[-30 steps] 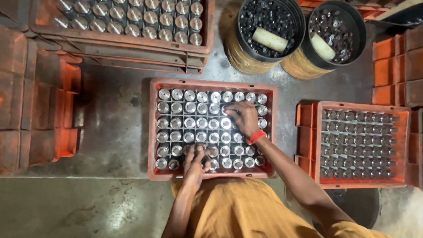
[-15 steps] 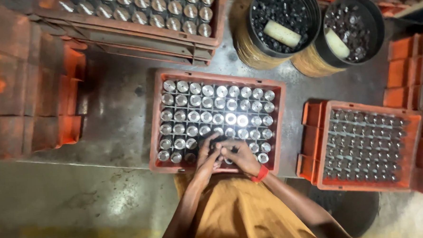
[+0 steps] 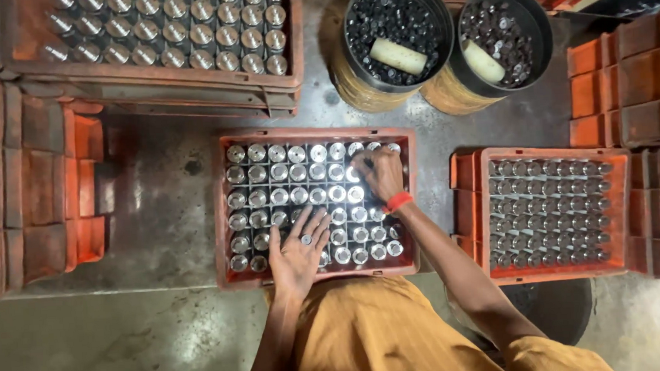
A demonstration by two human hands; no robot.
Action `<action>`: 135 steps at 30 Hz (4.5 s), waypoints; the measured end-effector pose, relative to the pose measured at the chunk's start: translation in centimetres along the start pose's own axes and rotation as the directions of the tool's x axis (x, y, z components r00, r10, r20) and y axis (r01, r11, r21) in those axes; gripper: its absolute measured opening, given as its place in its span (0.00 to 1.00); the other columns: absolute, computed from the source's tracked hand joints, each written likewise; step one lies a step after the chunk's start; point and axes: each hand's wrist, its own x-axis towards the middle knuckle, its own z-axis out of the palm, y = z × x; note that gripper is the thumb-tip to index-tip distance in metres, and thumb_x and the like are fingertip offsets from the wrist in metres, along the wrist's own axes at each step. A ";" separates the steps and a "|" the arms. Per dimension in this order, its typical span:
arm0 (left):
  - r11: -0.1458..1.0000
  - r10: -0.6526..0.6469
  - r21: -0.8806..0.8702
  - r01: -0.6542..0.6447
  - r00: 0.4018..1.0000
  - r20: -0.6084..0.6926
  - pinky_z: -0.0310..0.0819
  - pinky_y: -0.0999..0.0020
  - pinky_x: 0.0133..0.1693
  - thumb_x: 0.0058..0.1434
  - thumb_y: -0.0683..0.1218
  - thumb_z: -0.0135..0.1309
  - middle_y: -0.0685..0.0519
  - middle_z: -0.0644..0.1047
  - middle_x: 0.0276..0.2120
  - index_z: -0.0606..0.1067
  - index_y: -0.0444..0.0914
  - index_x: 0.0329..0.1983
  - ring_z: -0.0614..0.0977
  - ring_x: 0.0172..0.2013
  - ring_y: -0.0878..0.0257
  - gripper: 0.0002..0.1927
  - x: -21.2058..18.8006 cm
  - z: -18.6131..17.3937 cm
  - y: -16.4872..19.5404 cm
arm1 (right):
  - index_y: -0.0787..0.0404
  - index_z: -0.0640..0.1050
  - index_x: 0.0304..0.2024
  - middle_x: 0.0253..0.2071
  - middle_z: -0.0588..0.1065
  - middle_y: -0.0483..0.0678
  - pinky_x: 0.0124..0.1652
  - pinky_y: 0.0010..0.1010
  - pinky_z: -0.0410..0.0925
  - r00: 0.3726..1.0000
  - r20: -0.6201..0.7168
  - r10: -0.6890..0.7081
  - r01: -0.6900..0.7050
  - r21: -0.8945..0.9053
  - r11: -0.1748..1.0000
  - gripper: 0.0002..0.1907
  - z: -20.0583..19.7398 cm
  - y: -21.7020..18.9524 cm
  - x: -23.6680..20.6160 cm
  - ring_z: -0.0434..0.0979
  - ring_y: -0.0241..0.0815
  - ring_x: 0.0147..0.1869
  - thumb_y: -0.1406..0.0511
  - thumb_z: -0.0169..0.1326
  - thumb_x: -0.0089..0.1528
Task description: The person repeatedly picks small metal caps from a red crate, inspects them, and places them into one of two nearby containers. The person continues this cycle of picking, inspecting, and placing throughout the clip.
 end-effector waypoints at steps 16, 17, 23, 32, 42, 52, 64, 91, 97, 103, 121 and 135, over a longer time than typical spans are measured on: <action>0.978 -0.148 -0.122 0.171 0.972 0.180 0.53 0.55 0.65 0.74 0.76 0.32 0.41 0.70 0.62 0.57 0.35 0.78 0.68 0.62 0.52 0.47 1.6 -3.8 -4.5 | 0.62 0.84 0.47 0.40 0.82 0.52 0.45 0.35 0.71 0.932 0.187 -0.312 0.221 0.391 0.894 0.13 -1.6 -7.7 -11.5 0.78 0.45 0.44 0.65 0.61 0.61; 0.944 -0.169 -0.226 0.239 0.943 0.288 0.51 0.49 0.69 0.75 0.77 0.31 0.41 0.69 0.63 0.58 0.35 0.75 0.67 0.65 0.49 0.46 1.6 -3.9 -4.7 | 0.61 0.85 0.46 0.36 0.82 0.50 0.43 0.34 0.72 0.940 0.248 -0.233 0.126 0.384 0.915 0.12 -1.5 -7.0 -11.1 0.77 0.43 0.41 0.65 0.62 0.60; 0.985 -0.170 -0.007 0.171 0.985 0.041 0.47 0.45 0.70 0.65 0.75 0.28 0.40 0.63 0.72 0.54 0.39 0.77 0.60 0.72 0.45 0.48 0.8 -2.5 -3.6 | 0.59 0.82 0.40 0.40 0.82 0.51 0.47 0.38 0.70 0.983 -0.066 0.169 -0.130 0.391 0.911 0.08 -2.8 0.3 -6.3 0.79 0.51 0.45 0.63 0.62 0.62; 0.928 -0.028 0.371 0.023 1.000 0.009 0.59 0.49 0.66 0.70 0.67 0.29 0.44 0.65 0.71 0.60 0.39 0.74 0.67 0.69 0.47 0.39 -0.3 -2.1 -3.5 | 0.56 0.84 0.35 0.32 0.80 0.53 0.48 0.43 0.68 1.000 0.000 -0.029 0.028 -0.072 0.997 0.08 -1.9 3.7 -2.1 0.77 0.53 0.40 0.59 0.65 0.59; -0.434 0.433 0.901 -0.025 0.870 0.233 0.81 0.60 0.37 0.68 0.53 0.54 0.46 0.83 0.42 0.78 0.40 0.52 0.86 0.36 0.54 0.16 13.0 1.0 -5.6 | 0.62 0.82 0.45 0.43 0.81 0.54 0.47 0.35 0.71 0.964 -0.209 0.165 -0.077 0.371 0.925 0.07 -5.9 2.0 -4.2 0.82 0.50 0.47 0.68 0.58 0.66; -0.653 0.518 0.732 0.193 0.819 0.246 0.74 0.49 0.29 0.63 0.57 0.61 0.43 0.81 0.29 0.77 0.38 0.41 0.84 0.30 0.44 0.18 16.3 1.1 -7.6 | 0.66 0.80 0.48 0.49 0.79 0.56 0.54 0.37 0.70 0.934 -0.356 0.008 0.092 0.262 0.961 0.08 -17.8 12.2 -3.5 0.80 0.52 0.54 0.67 0.57 0.69; -0.488 0.711 0.816 0.311 0.684 0.165 0.70 0.54 0.24 0.65 0.58 0.58 0.47 0.80 0.22 0.80 0.42 0.48 0.81 0.20 0.53 0.18 12.5 5.5 -10.4 | 0.62 0.80 0.48 0.46 0.79 0.58 0.50 0.49 0.69 0.923 -0.367 -0.114 0.080 -0.107 0.991 0.14 -24.1 23.0 18.3 0.77 0.63 0.51 0.59 0.54 0.69; 0.345 0.821 0.934 -0.092 0.512 -0.252 0.62 0.76 0.22 0.68 0.43 0.55 0.57 0.73 0.23 0.77 0.33 0.46 0.70 0.23 0.74 0.08 -3.0 -3.6 -14.1 | 0.64 0.73 0.33 0.24 0.72 0.45 0.24 0.29 0.68 0.742 -0.590 0.318 0.014 0.488 0.873 0.14 -18.5 26.5 20.9 0.73 0.37 0.24 0.62 0.59 0.69; 0.382 0.795 0.916 -0.118 0.548 -0.261 0.61 0.75 0.22 0.68 0.44 0.55 0.55 0.76 0.22 0.77 0.34 0.46 0.70 0.20 0.70 0.10 -3.5 -4.1 -12.2 | 0.58 0.79 0.39 0.25 0.70 0.38 0.20 0.20 0.55 0.786 -0.318 0.531 0.236 0.947 0.218 0.13 -20.4 26.2 18.2 0.64 0.27 0.21 0.57 0.51 0.72; 0.378 0.655 0.921 -0.096 0.731 -0.192 0.71 0.75 0.35 0.70 0.48 0.54 0.55 0.79 0.35 0.78 0.35 0.49 0.77 0.35 0.70 0.12 -3.0 -4.4 -9.8 | 0.54 0.76 0.48 0.32 0.71 0.34 0.23 0.12 0.54 0.890 0.115 0.441 0.012 0.962 -0.274 0.08 -12.9 16.9 4.3 0.63 0.21 0.27 0.58 0.53 0.73; 0.936 -0.337 -0.002 0.353 0.889 -0.309 0.75 0.65 0.46 0.69 0.51 0.44 0.51 0.75 0.44 0.69 0.37 0.56 0.78 0.43 0.60 0.17 4.3 -6.6 -4.6 | 0.63 0.83 0.41 0.41 0.82 0.51 0.46 0.34 0.72 0.931 -0.269 0.247 -0.079 0.511 0.856 0.07 0.1 -13.7 -11.0 0.82 0.46 0.43 0.68 0.60 0.61; 0.970 -0.193 0.115 0.216 0.964 -0.183 0.58 0.75 0.25 0.71 0.56 0.48 0.57 0.70 0.29 0.72 0.41 0.48 0.67 0.25 0.68 0.15 3.7 -5.1 -0.8 | 0.59 0.84 0.34 0.40 0.72 0.52 0.45 0.37 0.68 0.871 -0.366 0.329 -0.289 0.160 0.944 0.09 -3.6 1.7 -4.0 0.74 0.50 0.45 0.68 0.69 0.52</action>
